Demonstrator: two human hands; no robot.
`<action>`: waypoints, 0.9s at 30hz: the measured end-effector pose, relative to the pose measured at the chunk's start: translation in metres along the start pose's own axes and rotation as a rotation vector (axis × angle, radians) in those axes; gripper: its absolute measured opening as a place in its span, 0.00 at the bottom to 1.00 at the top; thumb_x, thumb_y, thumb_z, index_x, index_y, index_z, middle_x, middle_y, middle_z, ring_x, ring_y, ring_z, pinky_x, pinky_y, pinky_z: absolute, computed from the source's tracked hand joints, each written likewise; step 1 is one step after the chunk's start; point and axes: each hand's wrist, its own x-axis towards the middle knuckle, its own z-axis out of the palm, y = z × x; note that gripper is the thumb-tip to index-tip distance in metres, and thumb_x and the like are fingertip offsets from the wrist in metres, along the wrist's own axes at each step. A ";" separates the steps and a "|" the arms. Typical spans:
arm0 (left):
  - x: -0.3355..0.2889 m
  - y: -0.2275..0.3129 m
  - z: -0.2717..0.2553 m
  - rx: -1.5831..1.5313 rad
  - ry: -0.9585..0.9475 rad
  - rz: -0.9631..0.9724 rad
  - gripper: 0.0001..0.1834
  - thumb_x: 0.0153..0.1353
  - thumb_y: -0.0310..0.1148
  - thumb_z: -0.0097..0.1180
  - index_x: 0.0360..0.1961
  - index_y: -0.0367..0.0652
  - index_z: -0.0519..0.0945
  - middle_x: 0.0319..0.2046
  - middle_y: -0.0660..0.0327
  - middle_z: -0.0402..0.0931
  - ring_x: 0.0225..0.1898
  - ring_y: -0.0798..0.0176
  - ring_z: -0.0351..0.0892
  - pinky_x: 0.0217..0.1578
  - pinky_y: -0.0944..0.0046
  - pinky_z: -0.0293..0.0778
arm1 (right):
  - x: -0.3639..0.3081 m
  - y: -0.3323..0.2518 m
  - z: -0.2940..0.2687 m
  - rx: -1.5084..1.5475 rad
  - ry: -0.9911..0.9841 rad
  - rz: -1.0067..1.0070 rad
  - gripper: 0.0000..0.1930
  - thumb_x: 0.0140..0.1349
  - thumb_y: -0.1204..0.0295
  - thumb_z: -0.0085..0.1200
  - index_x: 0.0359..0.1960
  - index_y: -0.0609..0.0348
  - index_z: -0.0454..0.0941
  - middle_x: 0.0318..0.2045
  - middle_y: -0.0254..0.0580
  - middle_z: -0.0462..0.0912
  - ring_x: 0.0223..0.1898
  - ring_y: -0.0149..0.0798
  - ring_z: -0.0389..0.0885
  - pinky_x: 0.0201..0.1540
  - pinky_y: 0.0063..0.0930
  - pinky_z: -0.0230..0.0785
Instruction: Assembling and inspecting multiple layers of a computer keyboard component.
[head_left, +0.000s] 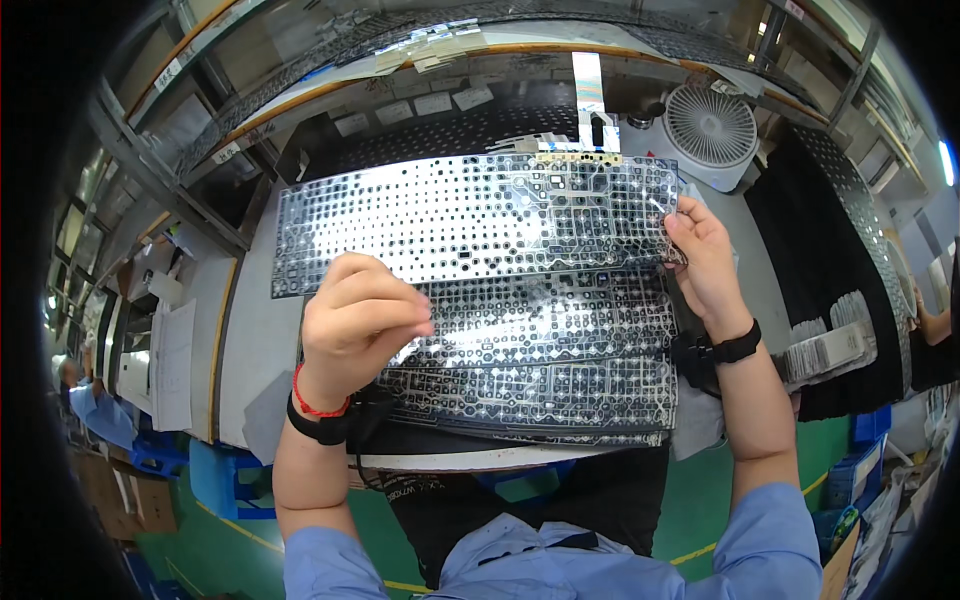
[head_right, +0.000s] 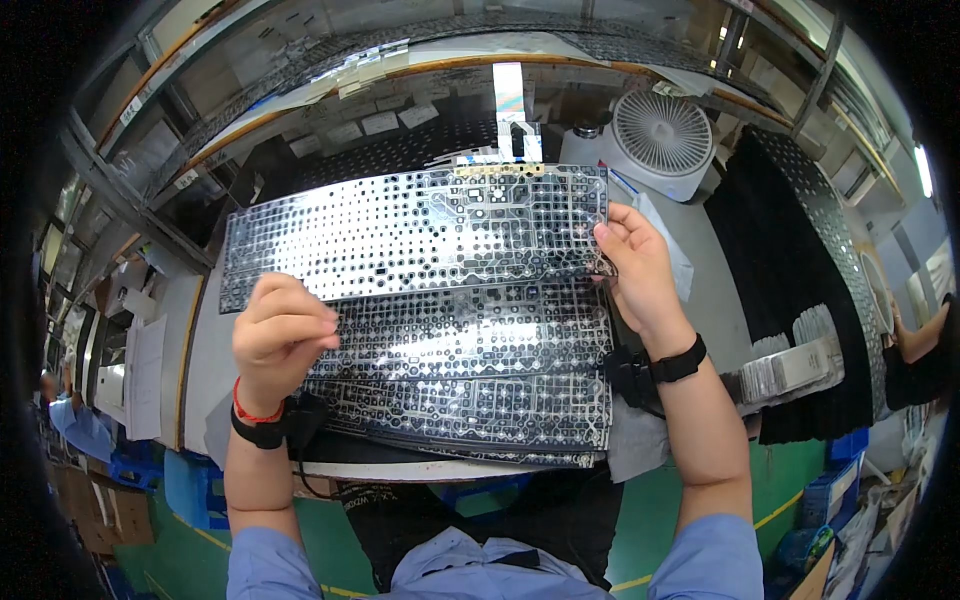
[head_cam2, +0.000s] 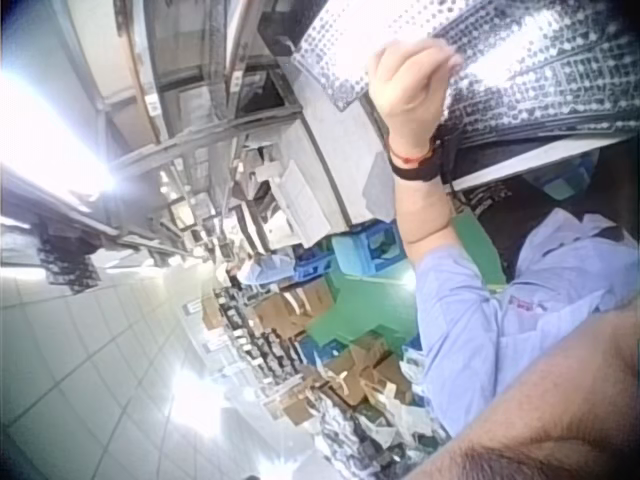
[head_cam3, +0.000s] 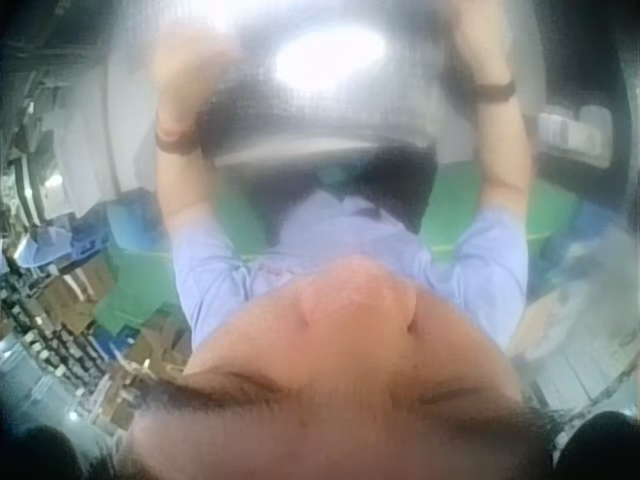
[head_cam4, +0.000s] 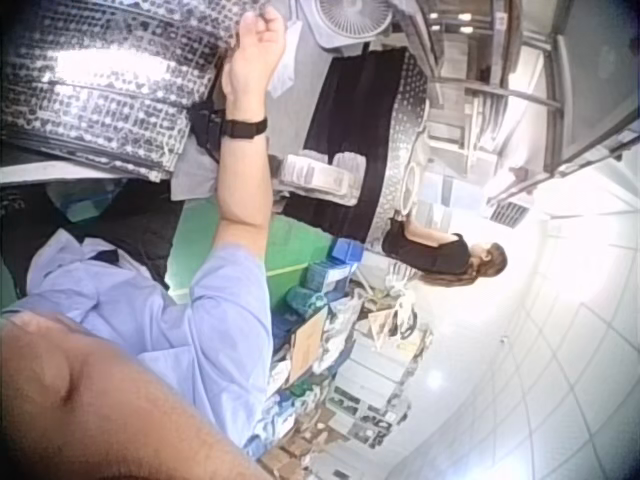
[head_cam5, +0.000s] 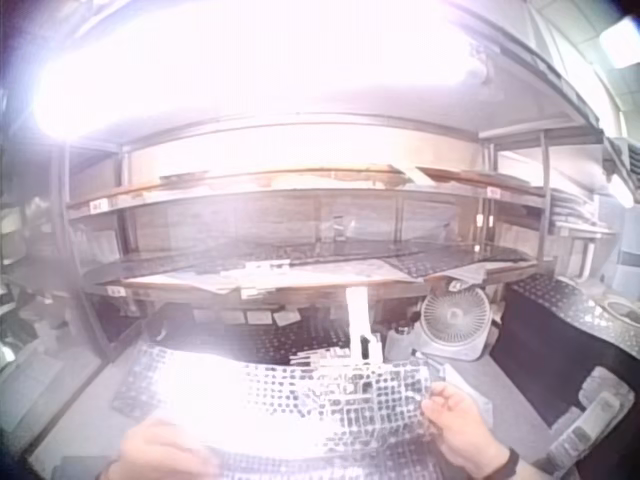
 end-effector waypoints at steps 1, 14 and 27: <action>0.000 -0.002 -0.002 -0.205 -0.006 -0.034 0.09 0.44 0.26 0.73 0.28 0.43 0.85 0.30 0.61 0.83 0.32 0.62 0.78 0.34 0.65 0.72 | 0.001 0.000 -0.001 -0.006 0.004 -0.001 0.14 0.71 0.76 0.47 0.55 0.66 0.69 0.43 0.41 0.84 0.37 0.25 0.84 0.34 0.16 0.78; -0.011 0.014 0.019 -1.170 -0.313 -0.305 0.06 0.48 0.17 0.70 0.28 0.34 0.85 0.30 0.52 0.84 0.32 0.60 0.83 0.33 0.66 0.76 | 0.007 0.007 -0.010 -0.144 -0.002 0.024 0.13 0.71 0.76 0.46 0.54 0.67 0.71 0.42 0.41 0.84 0.43 0.27 0.81 0.48 0.21 0.73; -0.021 0.015 0.045 -1.278 -0.441 -0.434 0.05 0.51 0.18 0.68 0.30 0.35 0.85 0.32 0.55 0.83 0.35 0.63 0.82 0.37 0.67 0.76 | 0.009 0.010 -0.014 -0.165 0.000 0.017 0.13 0.72 0.74 0.46 0.54 0.66 0.71 0.42 0.40 0.84 0.42 0.27 0.81 0.48 0.21 0.73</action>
